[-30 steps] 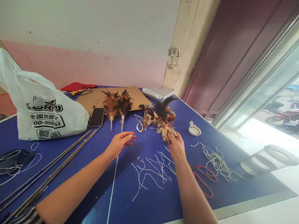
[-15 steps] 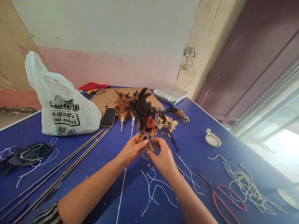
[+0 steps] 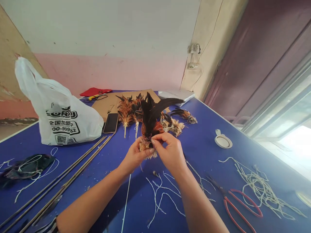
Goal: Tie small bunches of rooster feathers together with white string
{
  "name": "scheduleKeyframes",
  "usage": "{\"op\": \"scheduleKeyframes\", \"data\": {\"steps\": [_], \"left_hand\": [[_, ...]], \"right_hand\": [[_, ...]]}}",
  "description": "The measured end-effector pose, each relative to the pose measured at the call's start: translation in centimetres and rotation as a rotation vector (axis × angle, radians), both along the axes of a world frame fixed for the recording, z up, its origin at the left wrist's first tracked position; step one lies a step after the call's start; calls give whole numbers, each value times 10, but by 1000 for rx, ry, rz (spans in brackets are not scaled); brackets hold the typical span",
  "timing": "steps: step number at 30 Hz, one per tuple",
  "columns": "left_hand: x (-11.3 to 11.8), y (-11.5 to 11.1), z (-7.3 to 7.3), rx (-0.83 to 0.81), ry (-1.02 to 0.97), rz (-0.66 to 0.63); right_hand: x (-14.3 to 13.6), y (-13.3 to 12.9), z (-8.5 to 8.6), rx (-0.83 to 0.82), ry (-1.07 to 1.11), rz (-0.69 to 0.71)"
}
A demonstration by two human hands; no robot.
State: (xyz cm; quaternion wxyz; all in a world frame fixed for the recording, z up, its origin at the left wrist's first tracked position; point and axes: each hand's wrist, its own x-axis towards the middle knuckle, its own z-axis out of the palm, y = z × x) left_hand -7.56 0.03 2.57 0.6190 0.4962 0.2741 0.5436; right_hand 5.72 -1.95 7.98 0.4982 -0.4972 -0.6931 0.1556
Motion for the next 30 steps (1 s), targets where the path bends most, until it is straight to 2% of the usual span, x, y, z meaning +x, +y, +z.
{"op": "scheduleKeyframes", "data": {"steps": [6, 11, 15, 23, 30], "left_hand": [[2, -2, -3, 39, 60, -19], [1, -2, -1, 44, 53, -45], [0, -2, 1, -28, 21, -88], [-2, 5, -5, -162, -64, -147], [0, 2, -5, -360, -163, -283]], "right_hand": [[3, 3, -3, 120, -98, -14], [9, 5, -2, 78, -157, 12], [9, 9, -8, 55, -71, 31], [3, 20, -24, 49, 40, -55], [7, 24, -30, 33, 71, -76]]}}
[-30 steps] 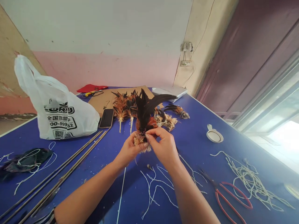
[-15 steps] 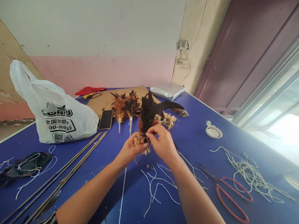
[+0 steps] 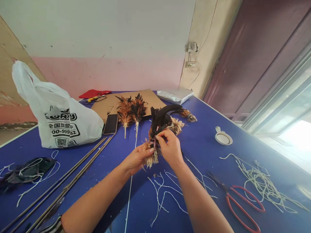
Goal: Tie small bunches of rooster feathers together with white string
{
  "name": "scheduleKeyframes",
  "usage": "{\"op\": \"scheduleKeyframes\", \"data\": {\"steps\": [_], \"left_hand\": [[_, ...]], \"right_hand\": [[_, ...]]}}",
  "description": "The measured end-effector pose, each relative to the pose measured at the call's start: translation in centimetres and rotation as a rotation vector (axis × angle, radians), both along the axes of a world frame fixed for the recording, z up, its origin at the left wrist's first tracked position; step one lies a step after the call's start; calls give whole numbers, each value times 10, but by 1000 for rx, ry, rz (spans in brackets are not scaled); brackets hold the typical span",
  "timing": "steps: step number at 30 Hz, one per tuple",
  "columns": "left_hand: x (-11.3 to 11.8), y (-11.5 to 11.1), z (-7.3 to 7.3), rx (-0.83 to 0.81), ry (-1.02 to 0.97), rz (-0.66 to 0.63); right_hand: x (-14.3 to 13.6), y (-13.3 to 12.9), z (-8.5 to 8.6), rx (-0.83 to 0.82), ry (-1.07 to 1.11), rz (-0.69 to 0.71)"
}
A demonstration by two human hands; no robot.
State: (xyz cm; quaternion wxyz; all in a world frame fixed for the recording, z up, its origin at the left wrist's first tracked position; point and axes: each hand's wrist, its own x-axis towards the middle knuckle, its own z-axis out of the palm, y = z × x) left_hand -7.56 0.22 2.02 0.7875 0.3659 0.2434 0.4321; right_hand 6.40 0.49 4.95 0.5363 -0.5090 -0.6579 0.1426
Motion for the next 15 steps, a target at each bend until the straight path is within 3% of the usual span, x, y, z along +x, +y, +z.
{"op": "scheduleKeyframes", "data": {"steps": [7, 15], "left_hand": [[-2, 1, -1, 19, 1, -38], [0, 0, -3, 166, 97, 55]], "right_hand": [[8, 0, 6, -196, 180, 155], [4, -3, 8, -46, -3, 40]]}}
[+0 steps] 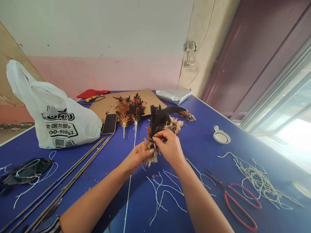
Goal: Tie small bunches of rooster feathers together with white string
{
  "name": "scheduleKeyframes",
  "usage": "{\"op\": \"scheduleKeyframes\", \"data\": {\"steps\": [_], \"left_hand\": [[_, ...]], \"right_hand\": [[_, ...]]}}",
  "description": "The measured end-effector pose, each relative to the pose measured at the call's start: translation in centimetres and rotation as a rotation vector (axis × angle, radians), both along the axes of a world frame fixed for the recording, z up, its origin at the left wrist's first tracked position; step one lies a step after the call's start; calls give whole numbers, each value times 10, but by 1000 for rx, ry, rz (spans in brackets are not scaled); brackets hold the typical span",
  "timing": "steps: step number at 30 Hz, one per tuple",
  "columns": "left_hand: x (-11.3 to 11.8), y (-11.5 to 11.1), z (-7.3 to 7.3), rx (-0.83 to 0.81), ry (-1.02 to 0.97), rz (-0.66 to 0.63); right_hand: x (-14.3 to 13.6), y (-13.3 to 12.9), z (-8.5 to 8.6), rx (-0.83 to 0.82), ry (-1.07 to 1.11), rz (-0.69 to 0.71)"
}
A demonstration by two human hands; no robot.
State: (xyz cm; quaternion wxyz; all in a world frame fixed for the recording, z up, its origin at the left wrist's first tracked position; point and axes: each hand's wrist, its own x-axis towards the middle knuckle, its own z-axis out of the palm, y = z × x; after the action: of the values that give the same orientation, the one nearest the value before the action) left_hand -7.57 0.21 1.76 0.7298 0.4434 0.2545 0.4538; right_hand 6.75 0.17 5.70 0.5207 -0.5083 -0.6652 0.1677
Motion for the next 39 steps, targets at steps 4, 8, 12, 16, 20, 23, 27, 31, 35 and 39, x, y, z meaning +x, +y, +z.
{"op": "scheduleKeyframes", "data": {"steps": [4, 8, 12, 16, 20, 23, 27, 31, 35, 39], "left_hand": [[2, 2, -6, 86, 39, 30], [3, 5, -10, 123, 64, 64], [3, 5, -10, 120, 67, 64], [1, 4, -6, 90, 42, 45], [-2, 3, -2, 36, 37, -3], [-3, 3, -1, 5, 30, -61], [-4, 3, -3, -12, 33, -143], [-5, 7, -10, 24, 72, -130], [-6, 10, -12, 47, 100, -90], [-5, 9, -8, 5, 67, -57]], "right_hand": [[1, 2, -4, -6, -38, 6], [3, 3, -6, -32, -55, 14], [4, 2, -4, -53, -106, 42], [3, 1, -2, 24, -80, 17], [1, 3, -6, 66, 3, -22], [5, 7, -11, 44, 89, -50], [14, 12, -13, 37, 281, -99], [19, 9, -7, 38, 491, -154], [19, 6, -2, 44, 610, -137], [16, 7, -2, -12, 728, -17]]}}
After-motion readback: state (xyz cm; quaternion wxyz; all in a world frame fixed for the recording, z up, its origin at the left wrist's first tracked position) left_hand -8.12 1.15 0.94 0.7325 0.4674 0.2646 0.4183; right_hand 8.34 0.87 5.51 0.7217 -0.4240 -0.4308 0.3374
